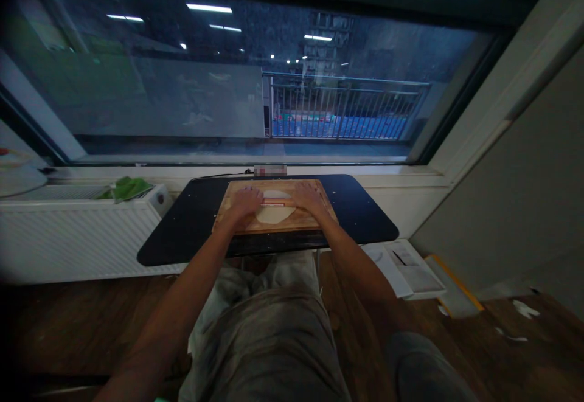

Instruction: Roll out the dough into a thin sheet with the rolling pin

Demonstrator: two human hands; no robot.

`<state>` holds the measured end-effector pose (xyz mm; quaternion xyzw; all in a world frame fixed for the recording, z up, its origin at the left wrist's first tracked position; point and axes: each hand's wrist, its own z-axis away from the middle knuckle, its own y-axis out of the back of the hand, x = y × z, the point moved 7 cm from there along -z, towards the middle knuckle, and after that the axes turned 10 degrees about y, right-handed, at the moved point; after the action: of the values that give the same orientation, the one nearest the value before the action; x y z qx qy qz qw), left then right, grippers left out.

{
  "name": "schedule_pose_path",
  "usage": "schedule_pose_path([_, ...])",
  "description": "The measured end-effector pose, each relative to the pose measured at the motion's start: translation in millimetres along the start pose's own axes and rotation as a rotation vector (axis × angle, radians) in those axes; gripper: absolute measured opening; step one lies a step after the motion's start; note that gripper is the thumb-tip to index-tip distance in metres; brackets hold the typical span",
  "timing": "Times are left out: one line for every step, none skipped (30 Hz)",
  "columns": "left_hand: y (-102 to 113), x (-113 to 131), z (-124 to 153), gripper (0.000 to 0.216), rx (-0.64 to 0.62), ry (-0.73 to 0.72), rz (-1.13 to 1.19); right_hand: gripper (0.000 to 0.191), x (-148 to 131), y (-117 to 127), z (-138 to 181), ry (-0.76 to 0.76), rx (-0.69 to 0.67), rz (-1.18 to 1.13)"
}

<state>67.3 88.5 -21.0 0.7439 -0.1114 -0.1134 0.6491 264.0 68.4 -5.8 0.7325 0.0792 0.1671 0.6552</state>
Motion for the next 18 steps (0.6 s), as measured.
schedule_pose_path([0, 0, 1, 0.039, 0.003, 0.009, -0.012, 0.049, -1, 0, 2, -0.006, 0.01, 0.004])
schedule_pose_path([1, 0, 1, 0.039, 0.004, 0.013, -0.017, 0.05, -3, 0, 6, -0.01, 0.024, 0.013])
schedule_pose_path([2, 1, 2, 0.039, 0.004, 0.018, -0.018, 0.051, -6, -1, 12, -0.014, 0.042, 0.024])
schedule_pose_path([2, 2, 2, 0.039, 0.004, 0.023, -0.016, 0.052, -11, -1, 19, -0.019, 0.063, 0.036])
schedule_pose_path([3, 2, 2, 0.039, 0.003, 0.03, -0.013, 0.052, -16, -3, 27, -0.022, 0.085, 0.044])
schedule_pose_path([4, 3, 2, 0.039, 0.001, 0.039, -0.008, 0.052, -22, -5, 36, -0.042, 0.102, 0.04])
schedule_pose_path([5, 3, 1, 0.04, -0.003, 0.05, -0.004, 0.053, -27, -6, 44, -0.076, 0.13, 0.031])
schedule_pose_path([6, 3, 0, 0.041, -0.008, 0.064, 0.0, 0.054, -32, -7, 53, -0.118, 0.168, 0.024])
schedule_pose_path([6, 3, -1, 0.042, -0.014, 0.078, 0.003, 0.054, -37, -7, 60, -0.158, 0.209, 0.016])
schedule_pose_path([6, 3, -2, 0.043, -0.021, 0.093, 0.005, 0.055, -42, -7, 66, -0.192, 0.253, 0.012])
schedule_pose_path([6, 2, -4, 0.043, -0.027, 0.106, 0.006, 0.055, -46, -6, 71, -0.218, 0.291, 0.008])
schedule_pose_path([6, 2, -5, 0.043, -0.031, 0.117, 0.007, 0.055, -49, -5, 73, -0.235, 0.317, 0.005])
schedule_pose_path([6, 1, -6, 0.043, -0.034, 0.124, 0.006, 0.054, -50, -4, 74, -0.243, 0.329, 0.004])
schedule_pose_path([5, 0, -6, 0.043, -0.037, 0.129, 0.006, 0.054, -49, -3, 72, -0.245, 0.323, 0.004])
schedule_pose_path([5, 0, -7, 0.043, -0.04, 0.131, 0.005, 0.053, -47, -2, 68, -0.24, 0.302, 0.005])
schedule_pose_path([4, 0, -7, 0.042, -0.043, 0.13, 0.004, 0.053, -42, -1, 63, -0.227, 0.264, 0.008])
schedule_pose_path([3, -1, -7, 0.042, -0.046, 0.125, 0.003, 0.052, -37, -1, 56, -0.207, 0.217, 0.013])
schedule_pose_path([2, -1, -7, 0.042, -0.048, 0.118, 0.002, 0.052, -31, -2, 47, -0.176, 0.158, 0.016])
